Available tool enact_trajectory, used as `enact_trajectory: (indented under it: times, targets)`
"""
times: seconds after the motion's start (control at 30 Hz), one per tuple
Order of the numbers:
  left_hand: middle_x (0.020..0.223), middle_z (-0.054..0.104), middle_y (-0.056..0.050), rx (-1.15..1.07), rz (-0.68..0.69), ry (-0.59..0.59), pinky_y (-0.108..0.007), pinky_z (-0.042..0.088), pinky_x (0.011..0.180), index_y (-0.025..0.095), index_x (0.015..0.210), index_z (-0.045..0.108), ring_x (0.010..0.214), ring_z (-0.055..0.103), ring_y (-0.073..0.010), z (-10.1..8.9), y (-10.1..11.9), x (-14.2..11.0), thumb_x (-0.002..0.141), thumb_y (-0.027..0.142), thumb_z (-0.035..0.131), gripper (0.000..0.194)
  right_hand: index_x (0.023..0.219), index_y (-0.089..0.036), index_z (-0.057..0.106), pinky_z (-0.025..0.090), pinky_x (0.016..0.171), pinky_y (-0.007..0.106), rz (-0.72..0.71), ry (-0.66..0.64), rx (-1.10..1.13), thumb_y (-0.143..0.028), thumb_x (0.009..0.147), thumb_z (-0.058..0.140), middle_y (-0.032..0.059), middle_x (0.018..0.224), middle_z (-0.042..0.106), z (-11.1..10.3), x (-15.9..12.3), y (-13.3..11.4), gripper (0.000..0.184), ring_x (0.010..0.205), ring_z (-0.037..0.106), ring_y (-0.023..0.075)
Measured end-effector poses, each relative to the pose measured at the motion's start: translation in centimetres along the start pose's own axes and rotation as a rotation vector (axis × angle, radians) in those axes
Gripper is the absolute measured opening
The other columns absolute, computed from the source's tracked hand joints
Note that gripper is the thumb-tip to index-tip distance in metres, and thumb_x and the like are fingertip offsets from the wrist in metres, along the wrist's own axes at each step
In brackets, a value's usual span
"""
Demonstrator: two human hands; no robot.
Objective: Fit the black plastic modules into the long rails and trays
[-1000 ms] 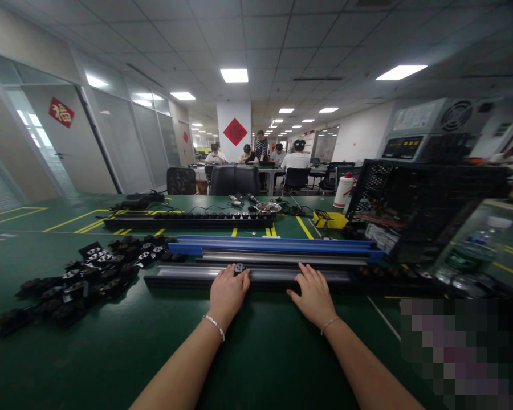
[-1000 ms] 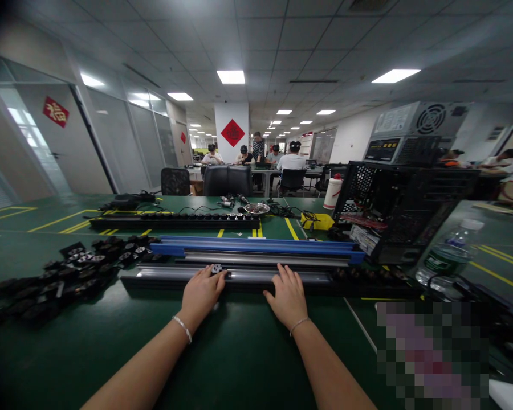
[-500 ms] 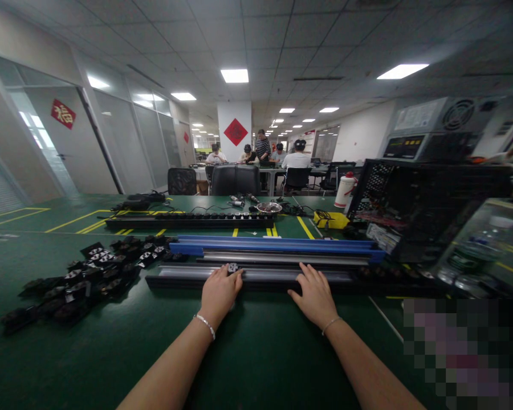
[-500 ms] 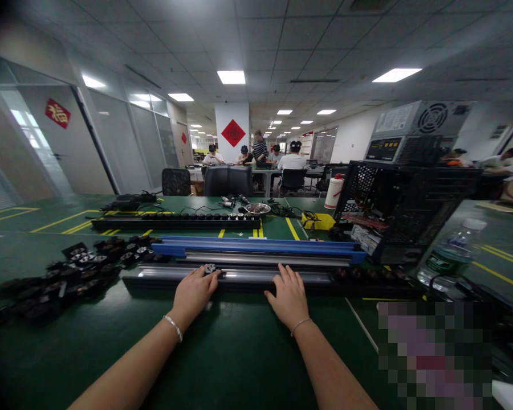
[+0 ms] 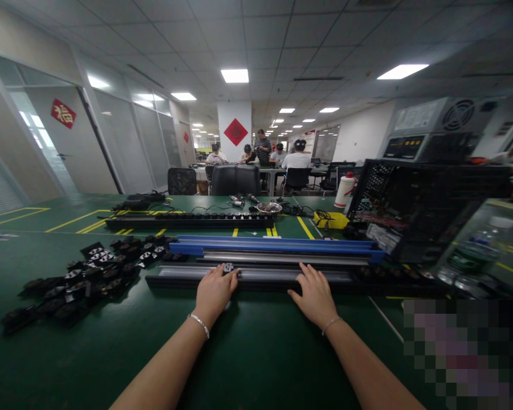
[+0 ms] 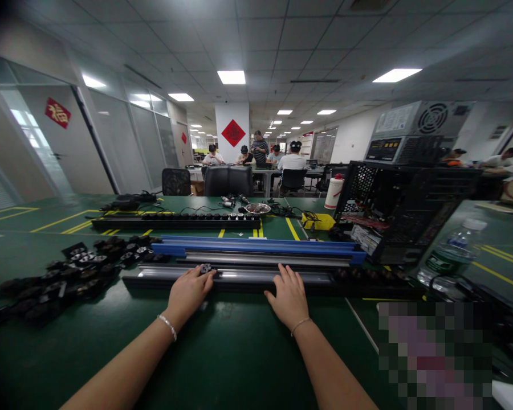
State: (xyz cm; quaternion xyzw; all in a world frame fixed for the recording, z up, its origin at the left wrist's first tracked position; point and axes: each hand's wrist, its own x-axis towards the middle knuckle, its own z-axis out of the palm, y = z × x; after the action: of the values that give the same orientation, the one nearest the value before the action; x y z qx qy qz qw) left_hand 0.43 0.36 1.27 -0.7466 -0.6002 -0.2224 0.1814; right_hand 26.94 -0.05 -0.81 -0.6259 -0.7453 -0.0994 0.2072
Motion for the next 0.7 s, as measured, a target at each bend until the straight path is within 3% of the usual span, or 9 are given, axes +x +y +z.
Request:
enact_trajectory:
  times: [0.7]
  targets:
    - [0.112,0.065,-0.008,0.057,0.007,-0.026,-0.036,0.044,0.092,0.029,0.107,0.066,0.103,0.061,-0.0234,-0.3,-2.4,-0.4,0.086,0.032,0.041,0.033,0.088,-0.018,0.057,0.022,0.104,0.046,-0.013,0.01,0.003,-0.038,0.076,0.054,0.0108,0.137,0.042,0.4,0.0,0.2,0.023,0.128,0.032,0.0274]
